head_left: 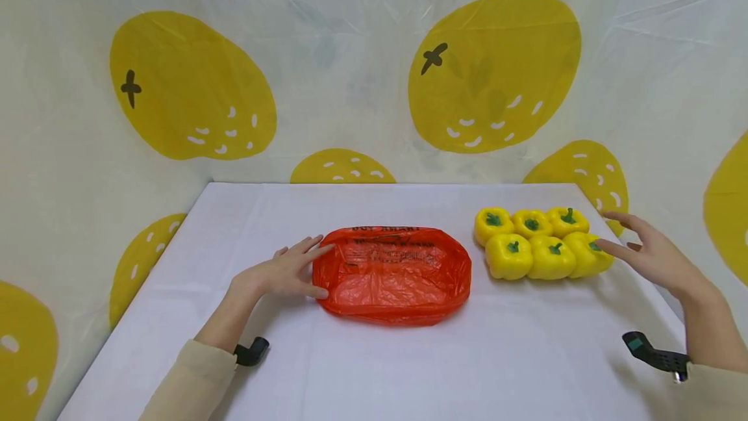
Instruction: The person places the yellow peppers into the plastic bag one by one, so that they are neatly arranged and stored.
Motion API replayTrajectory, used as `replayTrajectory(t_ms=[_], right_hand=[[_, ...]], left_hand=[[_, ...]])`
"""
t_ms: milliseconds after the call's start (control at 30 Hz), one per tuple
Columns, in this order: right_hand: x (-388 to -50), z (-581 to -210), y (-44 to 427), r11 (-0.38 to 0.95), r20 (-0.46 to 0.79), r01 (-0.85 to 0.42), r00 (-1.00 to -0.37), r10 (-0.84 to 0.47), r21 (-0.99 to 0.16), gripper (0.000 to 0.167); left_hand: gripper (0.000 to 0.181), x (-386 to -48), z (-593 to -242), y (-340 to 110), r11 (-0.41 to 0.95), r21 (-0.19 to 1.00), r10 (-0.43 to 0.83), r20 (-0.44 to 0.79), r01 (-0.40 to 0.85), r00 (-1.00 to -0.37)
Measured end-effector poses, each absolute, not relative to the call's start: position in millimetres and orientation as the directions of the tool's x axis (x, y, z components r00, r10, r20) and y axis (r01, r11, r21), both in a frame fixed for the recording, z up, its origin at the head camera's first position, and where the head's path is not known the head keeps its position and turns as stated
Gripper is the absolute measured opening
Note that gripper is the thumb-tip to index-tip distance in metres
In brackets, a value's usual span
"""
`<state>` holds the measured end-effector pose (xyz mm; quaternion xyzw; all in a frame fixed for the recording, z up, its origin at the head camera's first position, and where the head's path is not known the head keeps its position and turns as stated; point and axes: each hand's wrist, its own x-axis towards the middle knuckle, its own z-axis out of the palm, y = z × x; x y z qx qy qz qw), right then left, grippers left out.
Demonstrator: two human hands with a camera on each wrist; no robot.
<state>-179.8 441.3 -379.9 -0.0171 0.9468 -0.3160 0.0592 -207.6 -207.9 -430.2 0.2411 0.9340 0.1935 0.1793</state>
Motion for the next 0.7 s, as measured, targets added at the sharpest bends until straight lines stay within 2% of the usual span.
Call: replayTrajectory(t_ms=[333, 700], right_hand=[[-178, -393, 457, 0.752, -0.197, 0.014, -0.968, -0.154, -0.659, 0.090], [-176, -399, 457, 0.711, -0.184, -0.053, -0.950, -0.252, -0.701, 0.083]], left_hand=[[0.105, -210, -432, -208, 0.826, 0.442, 0.500, -0.286, 0.350, -0.817], [0.106, -211, -434, -206, 0.842, 0.424, 0.478, -0.298, 0.335, -0.826]])
